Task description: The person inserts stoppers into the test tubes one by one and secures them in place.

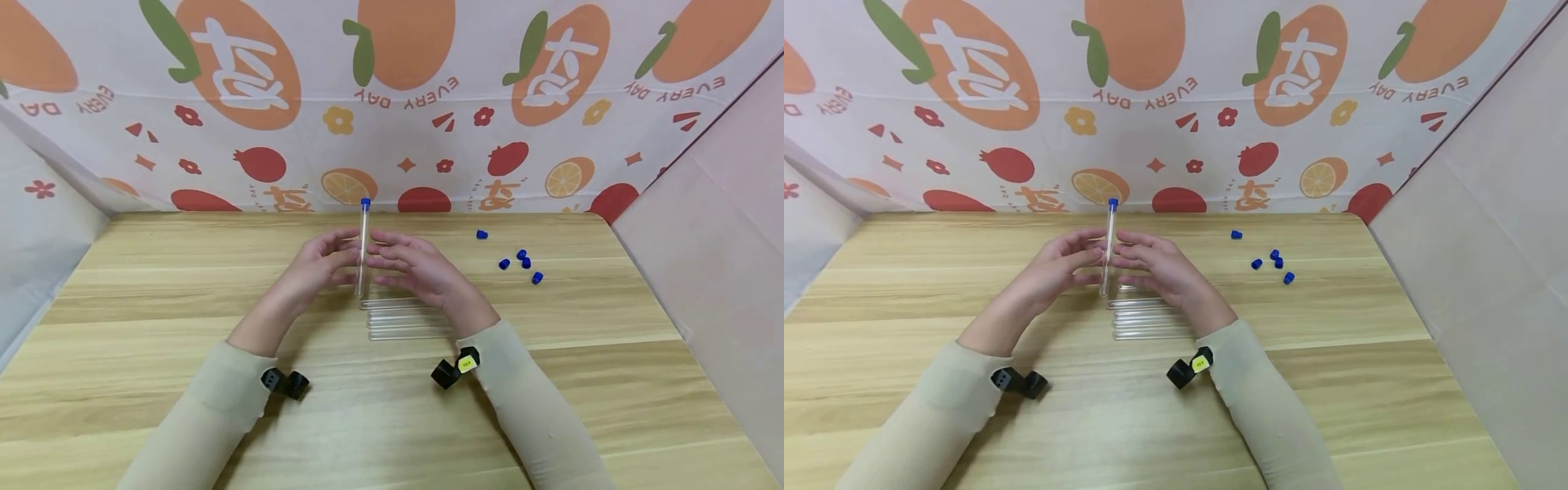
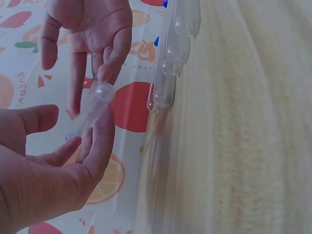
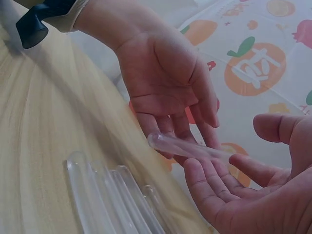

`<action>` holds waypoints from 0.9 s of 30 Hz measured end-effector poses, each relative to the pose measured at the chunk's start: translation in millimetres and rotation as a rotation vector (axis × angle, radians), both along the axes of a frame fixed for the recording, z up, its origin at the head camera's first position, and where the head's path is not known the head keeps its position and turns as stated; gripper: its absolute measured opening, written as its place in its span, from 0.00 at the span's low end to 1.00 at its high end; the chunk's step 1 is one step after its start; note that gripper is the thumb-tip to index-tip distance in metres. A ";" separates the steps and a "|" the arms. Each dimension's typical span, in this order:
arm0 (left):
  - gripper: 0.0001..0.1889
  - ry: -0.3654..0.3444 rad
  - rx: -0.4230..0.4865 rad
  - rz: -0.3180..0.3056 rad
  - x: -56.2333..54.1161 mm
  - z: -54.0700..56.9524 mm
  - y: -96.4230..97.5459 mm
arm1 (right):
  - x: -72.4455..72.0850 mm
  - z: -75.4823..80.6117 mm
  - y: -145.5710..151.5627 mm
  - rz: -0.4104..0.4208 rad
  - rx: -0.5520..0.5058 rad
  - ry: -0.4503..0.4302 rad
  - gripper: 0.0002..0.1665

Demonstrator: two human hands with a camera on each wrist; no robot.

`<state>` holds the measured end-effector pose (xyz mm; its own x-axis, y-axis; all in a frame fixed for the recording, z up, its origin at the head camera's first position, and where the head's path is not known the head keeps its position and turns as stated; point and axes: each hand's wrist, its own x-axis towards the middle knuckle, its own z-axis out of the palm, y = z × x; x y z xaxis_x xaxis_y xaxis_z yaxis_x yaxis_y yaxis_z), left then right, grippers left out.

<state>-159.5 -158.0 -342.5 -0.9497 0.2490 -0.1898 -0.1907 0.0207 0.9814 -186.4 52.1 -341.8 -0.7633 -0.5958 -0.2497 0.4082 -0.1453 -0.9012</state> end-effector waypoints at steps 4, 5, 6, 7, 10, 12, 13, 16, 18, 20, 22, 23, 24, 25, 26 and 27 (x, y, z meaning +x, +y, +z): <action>0.26 -0.004 0.000 0.000 -1.4 -0.8 -2.1 | -1.5 -2.7 -1.3 -0.004 -0.001 -0.010 0.27; 0.27 -0.004 0.001 0.002 -1.5 -1.2 -2.5 | -1.8 -3.3 -1.5 -0.003 -0.005 -0.012 0.28; 0.27 -0.004 0.002 0.002 -1.8 -1.8 -3.0 | -1.9 -3.8 -1.7 -0.003 -0.008 -0.015 0.28; 0.28 -0.004 0.003 0.003 -2.1 -2.3 -3.3 | -2.0 -4.4 -1.9 -0.003 -0.014 -0.019 0.29; 0.28 -0.010 0.011 0.002 -2.3 -3.8 -4.0 | -2.0 -6.4 -2.9 0.003 -0.034 -0.025 0.31; 0.28 -0.016 0.011 0.001 -2.4 -5.0 -4.3 | -1.4 -7.2 -4.0 0.011 -0.044 -0.028 0.32; 0.28 -0.020 0.011 0.002 -2.3 -5.5 -4.2 | -1.0 -7.9 -4.5 0.014 -0.048 -0.031 0.32; 0.29 -0.025 0.001 0.000 -2.5 -7.4 -4.0 | 0.5 -9.6 -6.1 0.020 -0.048 -0.034 0.32; 0.29 -0.028 -0.007 0.000 -2.7 -8.5 -4.2 | 1.4 -10.4 -7.2 0.017 -0.045 -0.036 0.32; 0.30 -0.032 -0.014 -0.002 -2.6 -9.5 -4.4 | 1.8 -11.6 -8.0 0.010 -0.044 -0.043 0.32; 0.30 -0.034 -0.015 -0.004 -2.8 -10.6 -4.6 | 2.1 -12.6 -8.7 0.002 -0.044 -0.052 0.31; 0.30 -0.036 -0.014 -0.006 -2.9 -11.1 -4.5 | 2.2 -13.1 -8.9 -0.003 -0.046 -0.058 0.31; 0.30 -0.037 -0.014 -0.008 -3.0 -11.6 -4.3 | 2.3 -13.7 -9.1 -0.007 -0.049 -0.065 0.31; 0.30 -0.037 -0.017 -0.012 -3.1 -12.1 -3.8 | 2.3 -14.2 -9.2 -0.010 -0.053 -0.071 0.31; 0.30 -0.038 -0.021 -0.015 -3.3 -12.8 -3.4 | 2.4 -14.8 -9.3 -0.012 -0.056 -0.077 0.31; 0.30 -0.037 -0.027 -0.019 -3.3 -13.4 -3.1 | 2.5 -15.3 -9.4 -0.014 -0.057 -0.082 0.30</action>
<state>-162.8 -161.1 -355.8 -0.9371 0.2613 -0.2315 -0.2261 0.0511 0.9728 -183.9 42.7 -357.1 -0.7500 -0.6006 -0.2773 0.4776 -0.2015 -0.8552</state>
